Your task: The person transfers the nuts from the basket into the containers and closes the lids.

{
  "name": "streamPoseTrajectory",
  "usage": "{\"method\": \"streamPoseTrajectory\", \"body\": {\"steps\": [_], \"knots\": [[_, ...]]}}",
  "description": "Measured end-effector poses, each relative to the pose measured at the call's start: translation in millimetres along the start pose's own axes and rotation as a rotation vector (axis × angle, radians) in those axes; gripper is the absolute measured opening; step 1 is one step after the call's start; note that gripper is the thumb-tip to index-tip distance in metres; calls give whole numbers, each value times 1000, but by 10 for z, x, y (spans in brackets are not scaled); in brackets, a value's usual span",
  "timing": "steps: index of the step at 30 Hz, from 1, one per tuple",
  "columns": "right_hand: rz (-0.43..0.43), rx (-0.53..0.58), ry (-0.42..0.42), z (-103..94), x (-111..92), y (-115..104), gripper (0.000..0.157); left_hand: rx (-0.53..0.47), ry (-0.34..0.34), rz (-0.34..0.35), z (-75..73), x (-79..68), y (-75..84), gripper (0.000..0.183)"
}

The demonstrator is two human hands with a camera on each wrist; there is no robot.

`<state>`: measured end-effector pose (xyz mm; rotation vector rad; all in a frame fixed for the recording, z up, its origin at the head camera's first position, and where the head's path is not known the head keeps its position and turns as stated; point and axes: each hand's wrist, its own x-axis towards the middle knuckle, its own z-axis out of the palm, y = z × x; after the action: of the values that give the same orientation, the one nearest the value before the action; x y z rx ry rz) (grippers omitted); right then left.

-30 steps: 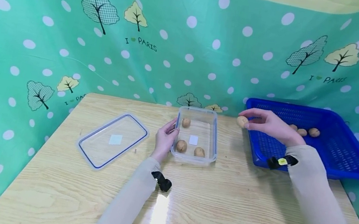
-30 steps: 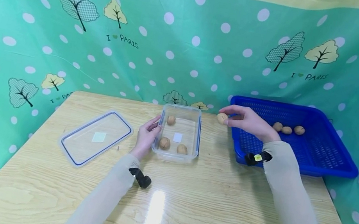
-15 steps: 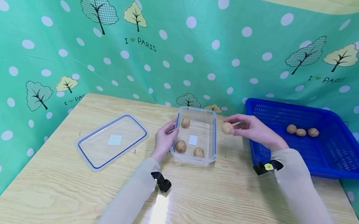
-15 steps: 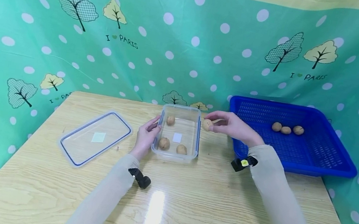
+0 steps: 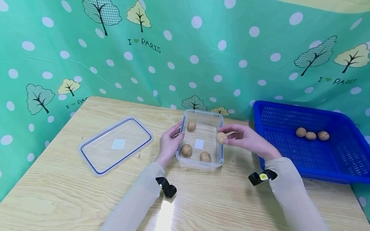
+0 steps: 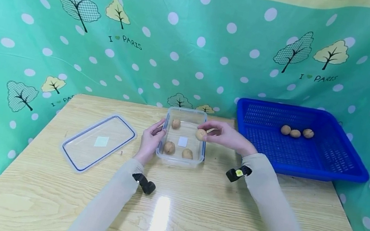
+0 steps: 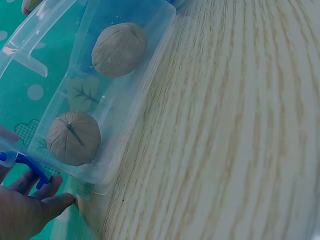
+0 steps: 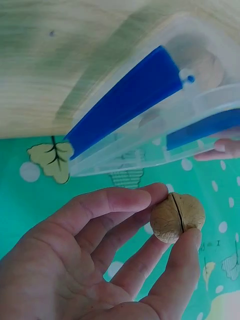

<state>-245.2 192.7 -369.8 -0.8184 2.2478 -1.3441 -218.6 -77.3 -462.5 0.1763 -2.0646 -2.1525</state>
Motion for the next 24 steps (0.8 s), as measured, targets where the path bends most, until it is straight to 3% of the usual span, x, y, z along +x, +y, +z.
{"method": "streamPoseTrajectory", "body": {"steps": [4,14,24], "knots": [[14,-2,11,100,36,42,39,12,16,3,8,7,-13,43],[-84,4,8,317,168,166,37,6,21,-13,27,4,9,44],[-72,-48,33,458,203,151,34,15,18,-30,32,4,29,44]]}}
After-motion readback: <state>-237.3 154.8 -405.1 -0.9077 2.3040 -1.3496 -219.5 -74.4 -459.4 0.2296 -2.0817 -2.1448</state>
